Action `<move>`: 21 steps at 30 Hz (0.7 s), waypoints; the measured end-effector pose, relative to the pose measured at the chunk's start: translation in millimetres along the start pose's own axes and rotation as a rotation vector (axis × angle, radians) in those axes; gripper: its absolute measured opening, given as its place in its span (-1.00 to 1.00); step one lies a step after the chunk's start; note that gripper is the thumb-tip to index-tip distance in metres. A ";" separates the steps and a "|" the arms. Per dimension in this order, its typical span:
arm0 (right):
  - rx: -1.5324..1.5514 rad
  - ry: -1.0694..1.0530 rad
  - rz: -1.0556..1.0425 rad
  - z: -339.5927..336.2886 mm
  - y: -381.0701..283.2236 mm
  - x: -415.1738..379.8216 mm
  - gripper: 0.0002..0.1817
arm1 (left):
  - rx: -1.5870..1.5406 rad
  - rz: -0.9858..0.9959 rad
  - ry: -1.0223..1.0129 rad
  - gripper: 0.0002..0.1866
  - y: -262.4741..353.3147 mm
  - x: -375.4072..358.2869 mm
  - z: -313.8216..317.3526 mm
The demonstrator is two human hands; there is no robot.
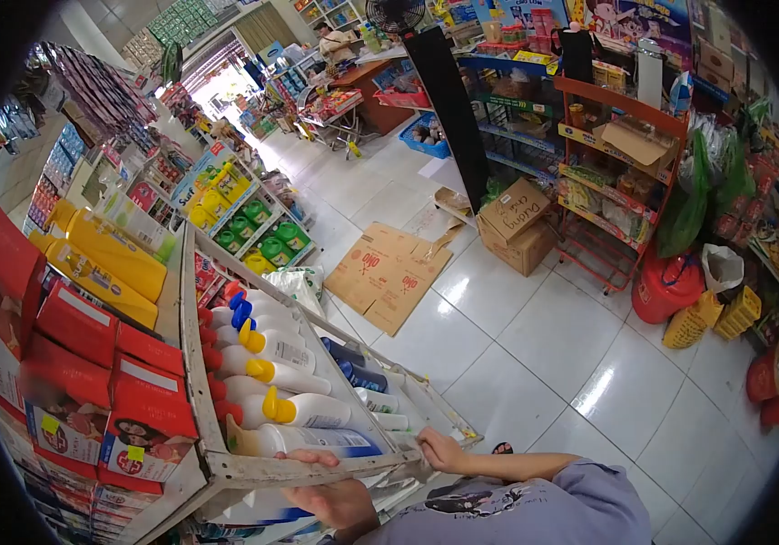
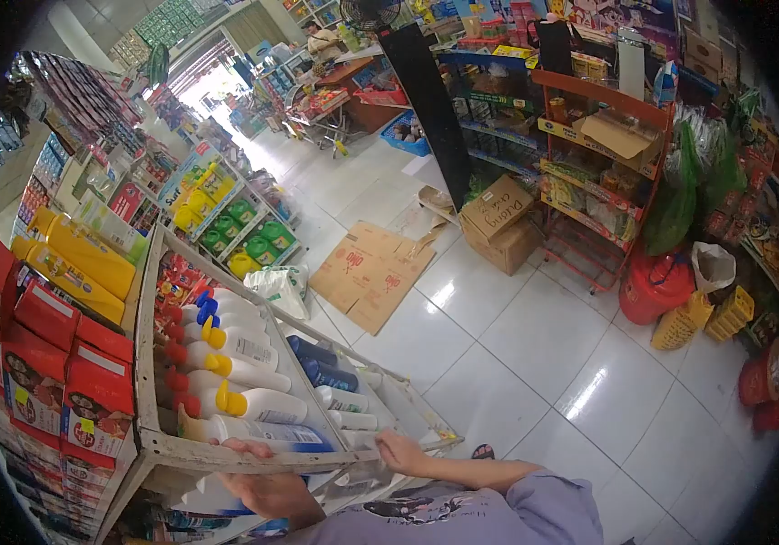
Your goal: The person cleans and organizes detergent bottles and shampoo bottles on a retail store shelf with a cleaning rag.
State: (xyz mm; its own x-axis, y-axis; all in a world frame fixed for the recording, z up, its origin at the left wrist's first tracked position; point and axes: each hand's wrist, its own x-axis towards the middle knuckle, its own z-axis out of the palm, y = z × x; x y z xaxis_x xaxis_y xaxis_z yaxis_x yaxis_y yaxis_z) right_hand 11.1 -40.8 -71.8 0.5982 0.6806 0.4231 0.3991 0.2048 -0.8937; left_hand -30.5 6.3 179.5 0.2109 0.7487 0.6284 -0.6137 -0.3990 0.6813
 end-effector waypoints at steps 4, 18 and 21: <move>0.087 0.056 0.194 1.8 -7.0 5.4 -0.86 | 0.003 0.014 -0.007 -0.33 -0.1 1.6 0.4; 0.159 0.167 -0.537 -9.4 -105.3 74.6 -0.75 | 0.000 -0.028 -0.088 -0.31 0.2 2.1 -7.2; -0.030 0.129 -0.413 -11.1 -70.9 48.2 -0.77 | -0.012 -0.045 -0.080 -0.31 -0.1 2.2 -7.0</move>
State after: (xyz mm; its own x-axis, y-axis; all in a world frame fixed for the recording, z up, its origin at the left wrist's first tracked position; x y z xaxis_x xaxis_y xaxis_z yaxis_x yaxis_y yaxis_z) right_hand 19.4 -30.3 13.7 0.4653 0.4523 0.7609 0.6419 0.4194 -0.6419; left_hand -35.3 11.7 178.2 0.2988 0.7209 0.6254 -0.6107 -0.3591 0.7057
